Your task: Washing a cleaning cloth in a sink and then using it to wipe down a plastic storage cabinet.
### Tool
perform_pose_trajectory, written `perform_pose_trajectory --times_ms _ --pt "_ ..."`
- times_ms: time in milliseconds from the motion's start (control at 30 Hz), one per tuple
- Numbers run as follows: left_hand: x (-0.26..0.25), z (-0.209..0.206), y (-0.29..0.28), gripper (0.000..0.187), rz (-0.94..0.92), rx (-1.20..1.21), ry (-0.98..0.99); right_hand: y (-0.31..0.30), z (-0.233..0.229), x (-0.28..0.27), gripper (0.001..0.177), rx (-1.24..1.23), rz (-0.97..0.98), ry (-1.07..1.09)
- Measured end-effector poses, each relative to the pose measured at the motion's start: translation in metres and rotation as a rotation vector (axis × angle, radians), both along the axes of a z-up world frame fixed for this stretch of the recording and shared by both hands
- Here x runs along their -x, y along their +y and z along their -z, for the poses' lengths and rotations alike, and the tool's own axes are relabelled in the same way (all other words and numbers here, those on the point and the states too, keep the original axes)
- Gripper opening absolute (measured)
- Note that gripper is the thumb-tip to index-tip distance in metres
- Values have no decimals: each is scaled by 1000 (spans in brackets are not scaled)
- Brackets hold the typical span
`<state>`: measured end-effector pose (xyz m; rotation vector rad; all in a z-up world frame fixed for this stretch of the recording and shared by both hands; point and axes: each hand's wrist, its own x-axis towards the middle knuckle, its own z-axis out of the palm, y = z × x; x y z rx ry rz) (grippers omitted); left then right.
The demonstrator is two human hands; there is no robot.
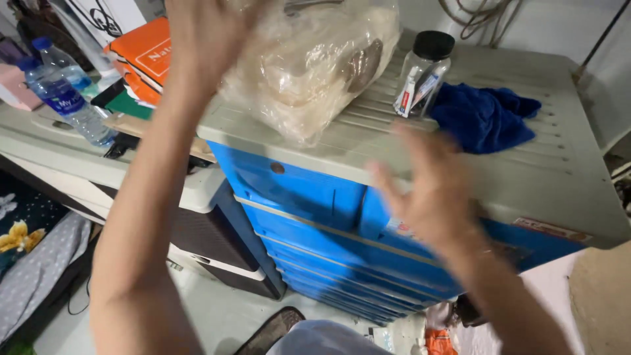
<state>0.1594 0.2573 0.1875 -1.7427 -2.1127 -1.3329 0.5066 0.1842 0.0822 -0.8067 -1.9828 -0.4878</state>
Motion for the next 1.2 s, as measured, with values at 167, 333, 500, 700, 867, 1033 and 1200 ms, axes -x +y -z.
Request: perform_pose_trajectory --times_ms 167,333,500,700,867,1033,1200 --pt "-34 59 -70 123 313 -465 417 81 -66 -43 93 255 195 -64" --pt "-20 68 -53 127 299 -299 332 147 -59 -46 107 794 140 2" --pt "19 57 -21 118 342 -234 346 135 -47 -28 91 912 -138 136" --pt "18 28 13 104 371 -103 248 121 -43 -20 89 866 -392 91" --pt "-7 25 57 104 731 54 -198 128 -35 -22 101 796 -457 46" --pt "-17 40 99 108 878 34 -220 128 -62 -42 80 855 -188 106" --pt "-16 49 108 104 912 11 -345 164 -72 -85 72 594 325 510"
